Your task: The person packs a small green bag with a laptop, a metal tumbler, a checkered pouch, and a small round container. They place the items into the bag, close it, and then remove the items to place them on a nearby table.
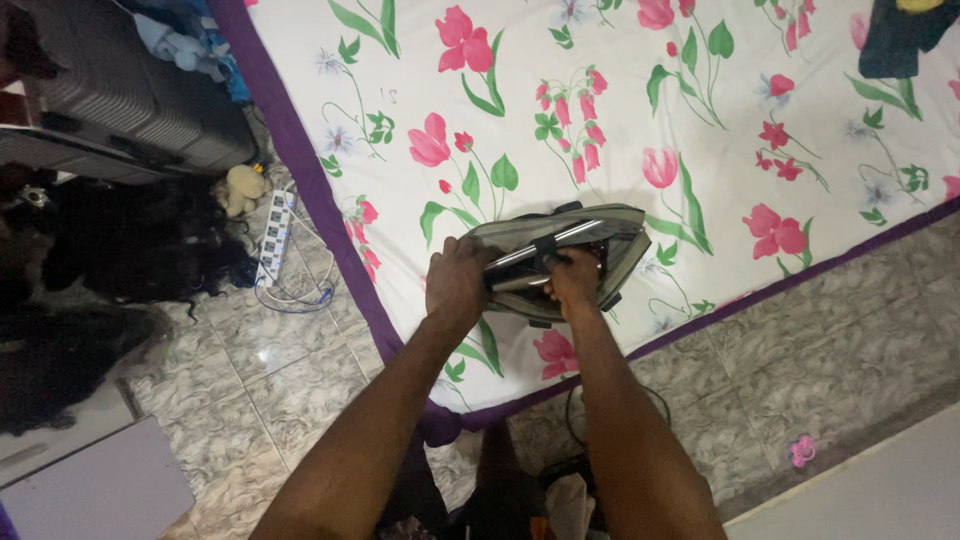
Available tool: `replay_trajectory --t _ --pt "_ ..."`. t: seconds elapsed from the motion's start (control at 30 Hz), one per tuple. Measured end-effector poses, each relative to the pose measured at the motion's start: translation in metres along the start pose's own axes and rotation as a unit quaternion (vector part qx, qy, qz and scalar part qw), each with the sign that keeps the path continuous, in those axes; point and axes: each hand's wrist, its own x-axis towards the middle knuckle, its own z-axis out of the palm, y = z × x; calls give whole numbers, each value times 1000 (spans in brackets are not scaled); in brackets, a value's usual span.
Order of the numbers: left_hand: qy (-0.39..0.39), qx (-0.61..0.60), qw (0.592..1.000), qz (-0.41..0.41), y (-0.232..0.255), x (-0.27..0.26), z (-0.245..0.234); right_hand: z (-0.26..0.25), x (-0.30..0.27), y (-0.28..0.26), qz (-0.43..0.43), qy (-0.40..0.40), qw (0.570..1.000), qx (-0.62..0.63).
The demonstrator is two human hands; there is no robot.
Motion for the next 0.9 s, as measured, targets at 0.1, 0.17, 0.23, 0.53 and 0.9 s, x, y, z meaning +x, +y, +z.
replay_trajectory --t 0.1,0.17,0.23,0.53,0.9 --pt "-7 8 1000 1 -1 0 0 -5 -11 -10 -9 -5 999 52" --pt "-46 22 999 -11 -1 3 -3 -12 -22 -23 -38 -26 991 127" --pt "-26 15 1000 -6 -1 3 -4 -19 -33 -36 -57 -68 976 199" --pt "12 34 999 23 -3 -8 8 8 -12 -12 -8 -40 985 166" --pt "-31 -34 998 53 15 -8 15 12 44 43 69 -1 987 143"
